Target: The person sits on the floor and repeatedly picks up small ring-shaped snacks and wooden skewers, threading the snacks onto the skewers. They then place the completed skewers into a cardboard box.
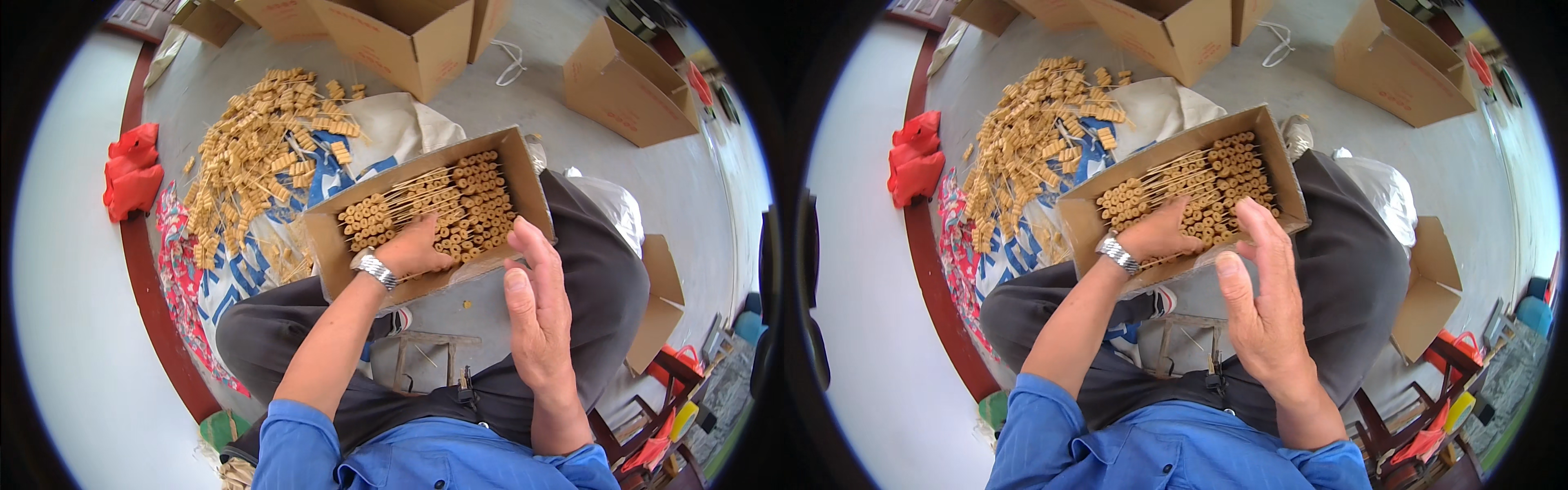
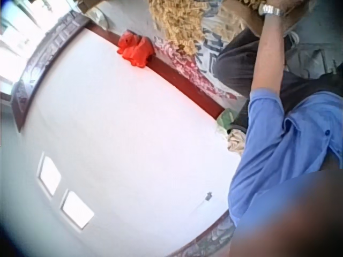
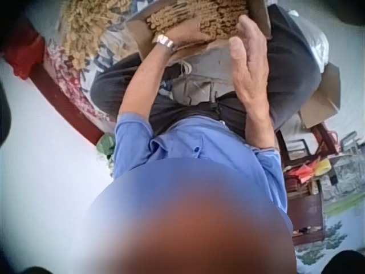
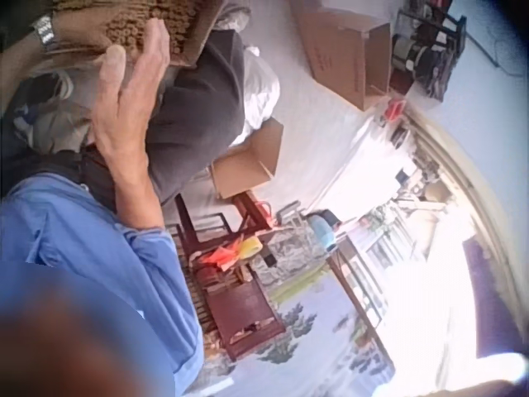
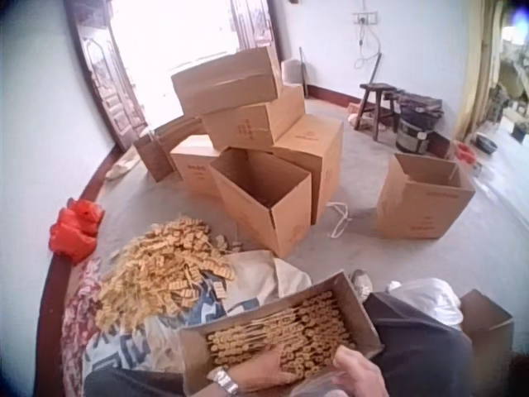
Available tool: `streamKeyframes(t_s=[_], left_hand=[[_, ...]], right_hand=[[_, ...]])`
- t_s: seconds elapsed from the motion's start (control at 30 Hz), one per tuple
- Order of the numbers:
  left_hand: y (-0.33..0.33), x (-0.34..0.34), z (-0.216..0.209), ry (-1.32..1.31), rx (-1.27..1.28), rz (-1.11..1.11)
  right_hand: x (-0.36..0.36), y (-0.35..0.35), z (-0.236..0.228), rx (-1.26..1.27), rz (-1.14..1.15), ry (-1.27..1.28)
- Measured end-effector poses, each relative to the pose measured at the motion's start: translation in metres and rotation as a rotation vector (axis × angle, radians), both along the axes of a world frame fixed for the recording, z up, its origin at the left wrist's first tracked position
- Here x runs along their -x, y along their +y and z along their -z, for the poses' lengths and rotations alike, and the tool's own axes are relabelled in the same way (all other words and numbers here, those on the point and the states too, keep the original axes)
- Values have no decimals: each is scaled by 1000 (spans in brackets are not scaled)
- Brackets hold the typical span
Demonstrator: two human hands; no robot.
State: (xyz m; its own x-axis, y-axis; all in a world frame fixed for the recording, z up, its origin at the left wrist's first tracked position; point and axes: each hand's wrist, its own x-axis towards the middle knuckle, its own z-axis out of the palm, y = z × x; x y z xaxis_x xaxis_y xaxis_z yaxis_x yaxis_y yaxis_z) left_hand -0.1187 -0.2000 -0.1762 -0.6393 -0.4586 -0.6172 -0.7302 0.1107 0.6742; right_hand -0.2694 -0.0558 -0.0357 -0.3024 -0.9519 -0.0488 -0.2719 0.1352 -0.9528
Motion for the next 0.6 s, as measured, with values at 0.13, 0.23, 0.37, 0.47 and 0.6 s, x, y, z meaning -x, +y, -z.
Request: streamKeyframes(t_s=[0.13,0.23,0.37,0.47,0.6], left_hand=[[23,-5,29,-19,243,-14],[29,-3,32,-2,264,-33],[31,-5,20,-84,255,-44],[17,1,-6,-97,260,-35],[-7,-38,-57,2,329,152]], right_hand=[[-5,-3,1,-28,-42,72],[-8,-4,3,-83,-56,85],[-15,-5,10,-91,-88,161],[-14,-7,16,-81,-112,238],[-26,-11,20,-185,-109,179]])
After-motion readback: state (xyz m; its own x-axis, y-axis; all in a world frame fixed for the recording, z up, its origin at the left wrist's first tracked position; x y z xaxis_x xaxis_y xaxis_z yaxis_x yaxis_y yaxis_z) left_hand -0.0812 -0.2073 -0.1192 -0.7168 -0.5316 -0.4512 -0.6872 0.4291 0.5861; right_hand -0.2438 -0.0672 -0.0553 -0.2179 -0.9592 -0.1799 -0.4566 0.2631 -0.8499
